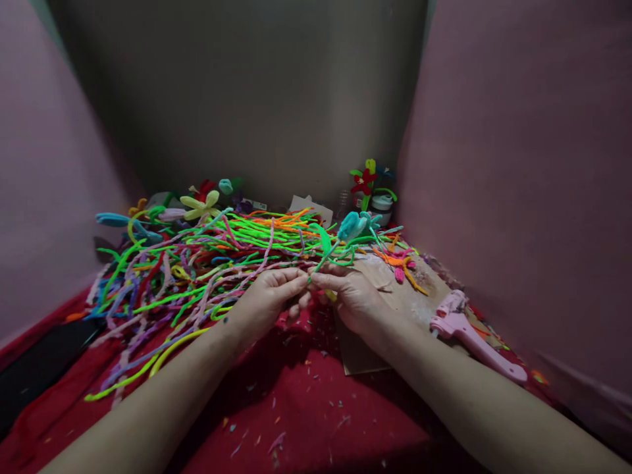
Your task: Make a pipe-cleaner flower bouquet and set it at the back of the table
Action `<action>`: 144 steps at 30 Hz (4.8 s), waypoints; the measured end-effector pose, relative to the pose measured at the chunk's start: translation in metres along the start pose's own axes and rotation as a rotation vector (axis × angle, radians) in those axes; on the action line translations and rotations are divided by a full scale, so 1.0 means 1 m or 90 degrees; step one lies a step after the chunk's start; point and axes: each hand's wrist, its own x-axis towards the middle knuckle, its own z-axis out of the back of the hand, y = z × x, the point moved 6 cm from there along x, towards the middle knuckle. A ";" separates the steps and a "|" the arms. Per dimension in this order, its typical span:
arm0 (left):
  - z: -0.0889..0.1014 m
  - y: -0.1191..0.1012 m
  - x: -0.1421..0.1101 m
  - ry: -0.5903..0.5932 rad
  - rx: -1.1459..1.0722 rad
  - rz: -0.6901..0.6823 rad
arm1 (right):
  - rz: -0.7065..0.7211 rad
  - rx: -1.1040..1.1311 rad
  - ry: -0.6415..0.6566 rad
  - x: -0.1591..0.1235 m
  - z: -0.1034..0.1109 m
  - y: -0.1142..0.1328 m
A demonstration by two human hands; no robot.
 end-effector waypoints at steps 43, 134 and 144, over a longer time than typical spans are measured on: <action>-0.005 0.013 0.004 0.010 -0.144 0.048 | 0.047 -0.098 0.020 -0.006 -0.008 0.005; 0.011 -0.012 -0.003 -0.035 0.024 -0.037 | -0.006 -0.269 0.092 -0.016 -0.024 0.000; 0.018 -0.003 -0.001 -0.133 0.063 -0.045 | -0.021 -0.364 0.051 -0.014 -0.014 -0.007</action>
